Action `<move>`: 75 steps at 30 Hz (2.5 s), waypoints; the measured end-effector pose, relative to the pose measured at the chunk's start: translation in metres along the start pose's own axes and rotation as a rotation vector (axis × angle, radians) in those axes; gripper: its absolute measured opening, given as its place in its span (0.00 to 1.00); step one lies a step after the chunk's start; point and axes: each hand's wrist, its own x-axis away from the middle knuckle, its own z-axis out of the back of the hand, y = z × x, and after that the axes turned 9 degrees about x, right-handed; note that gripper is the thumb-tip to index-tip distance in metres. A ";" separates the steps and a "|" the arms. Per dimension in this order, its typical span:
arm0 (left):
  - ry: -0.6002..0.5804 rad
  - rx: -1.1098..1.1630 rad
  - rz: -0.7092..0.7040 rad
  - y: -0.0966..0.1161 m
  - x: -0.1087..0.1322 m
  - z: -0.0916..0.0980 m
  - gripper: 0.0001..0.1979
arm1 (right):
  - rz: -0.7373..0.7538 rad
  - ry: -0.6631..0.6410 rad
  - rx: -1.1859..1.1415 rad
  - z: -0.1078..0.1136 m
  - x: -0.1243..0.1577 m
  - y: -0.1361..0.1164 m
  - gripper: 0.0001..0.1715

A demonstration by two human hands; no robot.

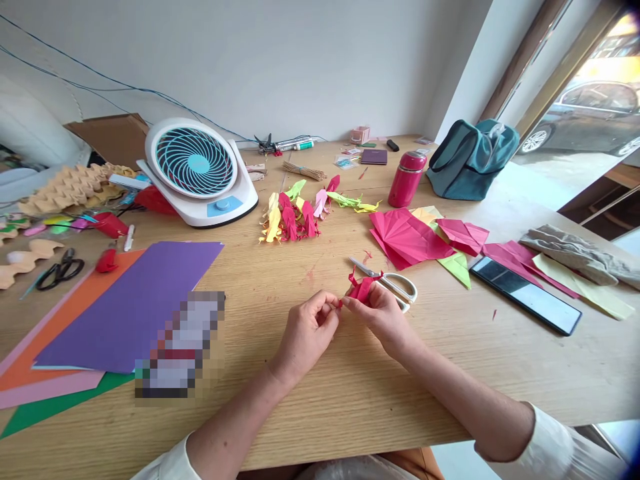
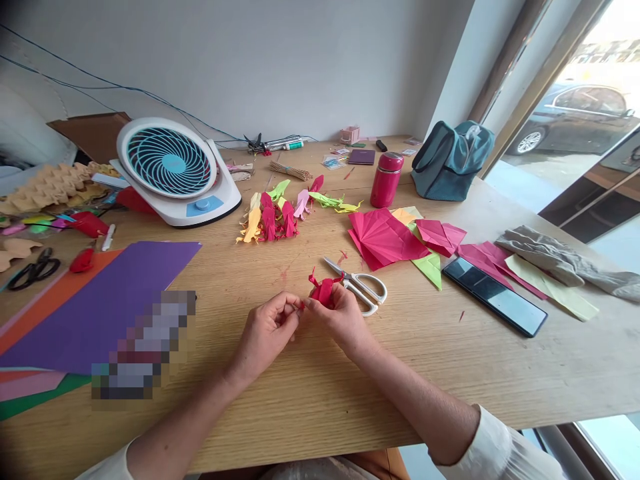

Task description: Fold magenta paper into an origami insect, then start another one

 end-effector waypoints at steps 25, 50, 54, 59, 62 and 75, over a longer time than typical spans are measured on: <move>0.061 0.033 -0.128 -0.004 -0.002 0.002 0.04 | 0.001 0.056 -0.051 -0.004 0.002 0.001 0.21; 0.159 -0.197 -0.415 0.001 0.001 0.007 0.05 | -0.068 -0.046 -0.171 -0.004 0.005 -0.006 0.20; 0.162 -0.094 -0.219 0.001 0.001 0.003 0.07 | -0.023 -0.009 -0.125 -0.005 0.005 -0.006 0.21; 0.093 0.258 0.132 -0.005 -0.001 -0.003 0.11 | 0.050 0.072 -0.039 -0.007 0.004 0.000 0.22; 0.087 0.354 0.202 -0.009 -0.003 -0.005 0.14 | 0.056 0.086 -0.020 -0.008 0.003 0.004 0.22; 0.127 0.456 0.203 -0.007 -0.004 -0.004 0.15 | -0.067 -0.077 -0.135 0.000 0.002 -0.005 0.21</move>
